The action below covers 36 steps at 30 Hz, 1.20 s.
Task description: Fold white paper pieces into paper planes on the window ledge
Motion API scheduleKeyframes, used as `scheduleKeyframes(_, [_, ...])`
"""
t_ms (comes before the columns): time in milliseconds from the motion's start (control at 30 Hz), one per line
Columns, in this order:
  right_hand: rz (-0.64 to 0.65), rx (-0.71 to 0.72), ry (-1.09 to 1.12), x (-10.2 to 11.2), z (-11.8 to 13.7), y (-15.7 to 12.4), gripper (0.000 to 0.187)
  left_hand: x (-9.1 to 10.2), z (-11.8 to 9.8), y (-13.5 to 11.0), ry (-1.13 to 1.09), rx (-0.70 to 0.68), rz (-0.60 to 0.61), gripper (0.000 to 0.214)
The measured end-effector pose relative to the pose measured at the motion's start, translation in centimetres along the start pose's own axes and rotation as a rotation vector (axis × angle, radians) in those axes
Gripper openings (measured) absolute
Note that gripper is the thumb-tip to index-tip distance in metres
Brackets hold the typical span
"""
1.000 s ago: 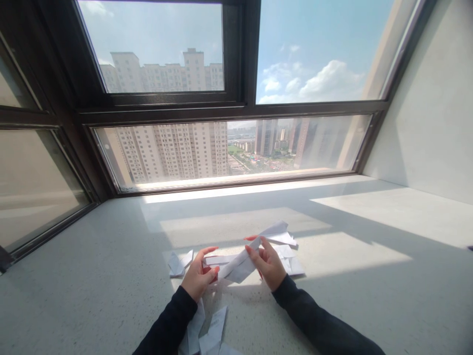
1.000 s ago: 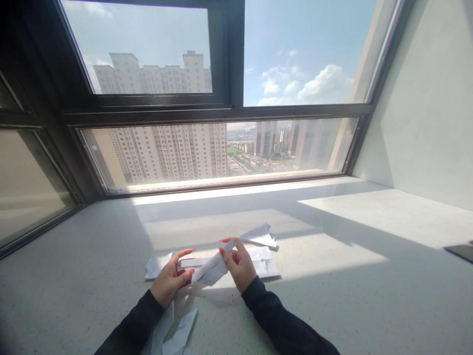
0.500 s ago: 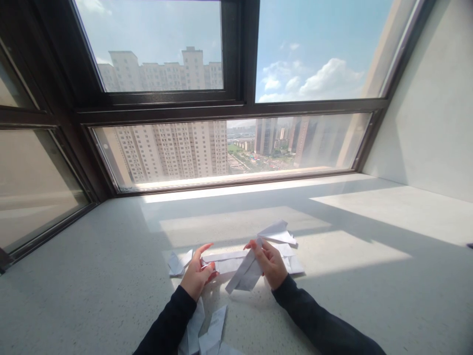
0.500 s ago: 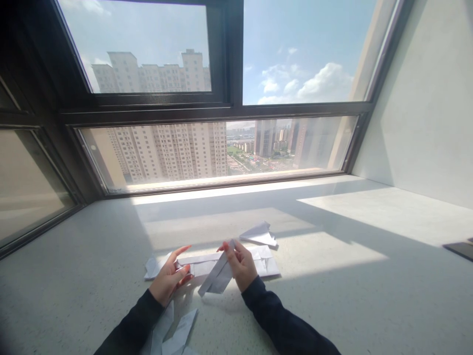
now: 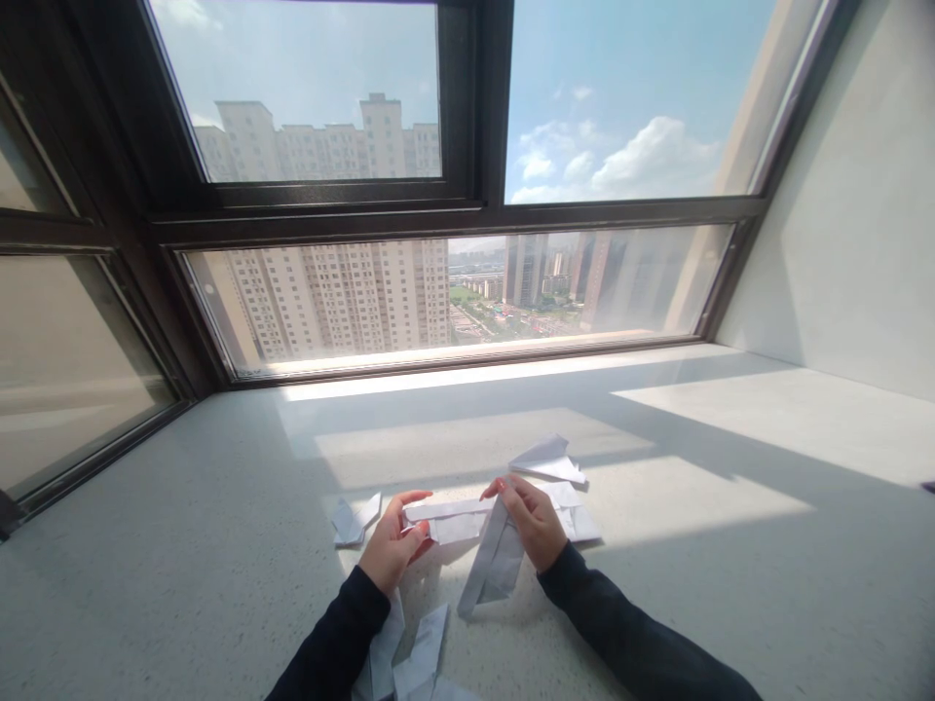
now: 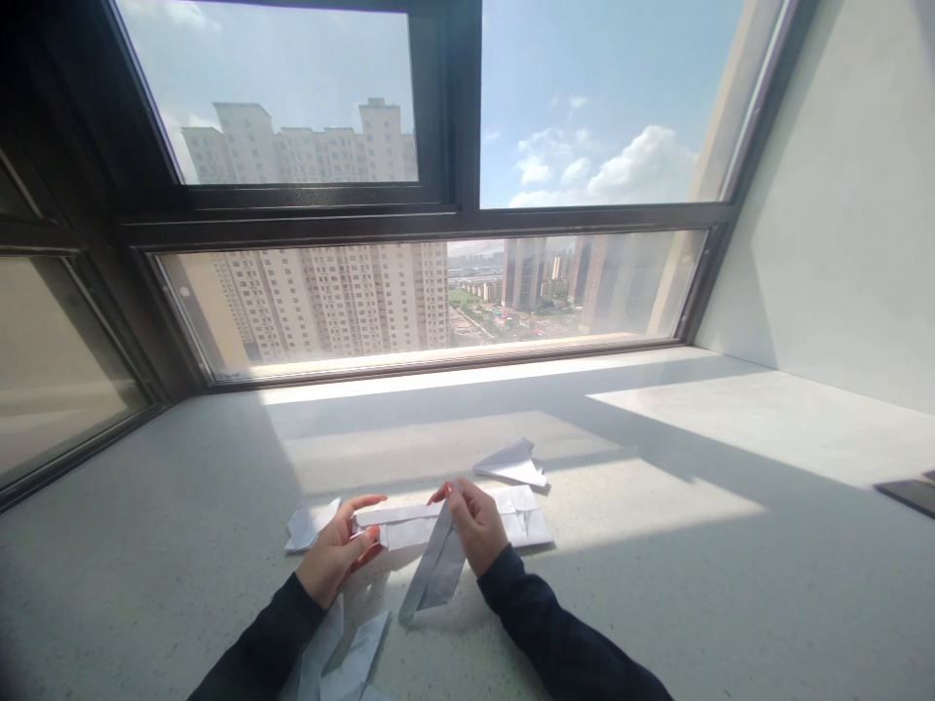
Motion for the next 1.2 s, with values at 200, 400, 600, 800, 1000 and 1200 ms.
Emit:
scheduleKeyframes(200, [-0.036, -0.011, 0.021, 0.1, -0.4, 0.0, 0.035, 0.2, 0.1, 0.2, 0.004, -0.018, 0.004, 0.029])
scheduleKeyframes(400, [0.009, -0.115, 0.195, -0.7, -1.9, 0.0, 0.036, 0.6, 0.7, 0.6, -0.004, -0.002, 0.004, 0.035])
scheduleKeyframes(600, [0.083, -0.174, 0.316, -1.4, -2.1, 0.1, 0.037, 0.7, 0.6, 0.9, 0.012, -0.032, 0.08, 0.033])
scheduleKeyframes(800, [-0.006, -0.204, 0.299, -0.7, -2.7, 0.3, 0.036, 0.6, -0.4, 0.5, 0.003, -0.034, 0.025, 0.019])
scheduleKeyframes(1000, [-0.005, -0.195, 0.279, -0.4, -2.9, 0.4, 0.034, -0.5, -0.9, -0.1, -0.054, -0.064, 0.148, 0.047])
scheduleKeyframes(1200, [0.0, -0.201, 0.255, -0.6, -2.9, 0.4, 0.032, -1.1, -0.6, -0.2, -0.021, -0.163, 0.207, 0.061])
Point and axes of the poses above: each hand's wrist, its own y-axis towards the middle knuckle, its own x-axis out of the back of the hand, z = x × y, the point moved 5 cm from there along y, towards the middle knuckle, and after that the axes turned 11 degrees about -y, right-handed, at the moved point
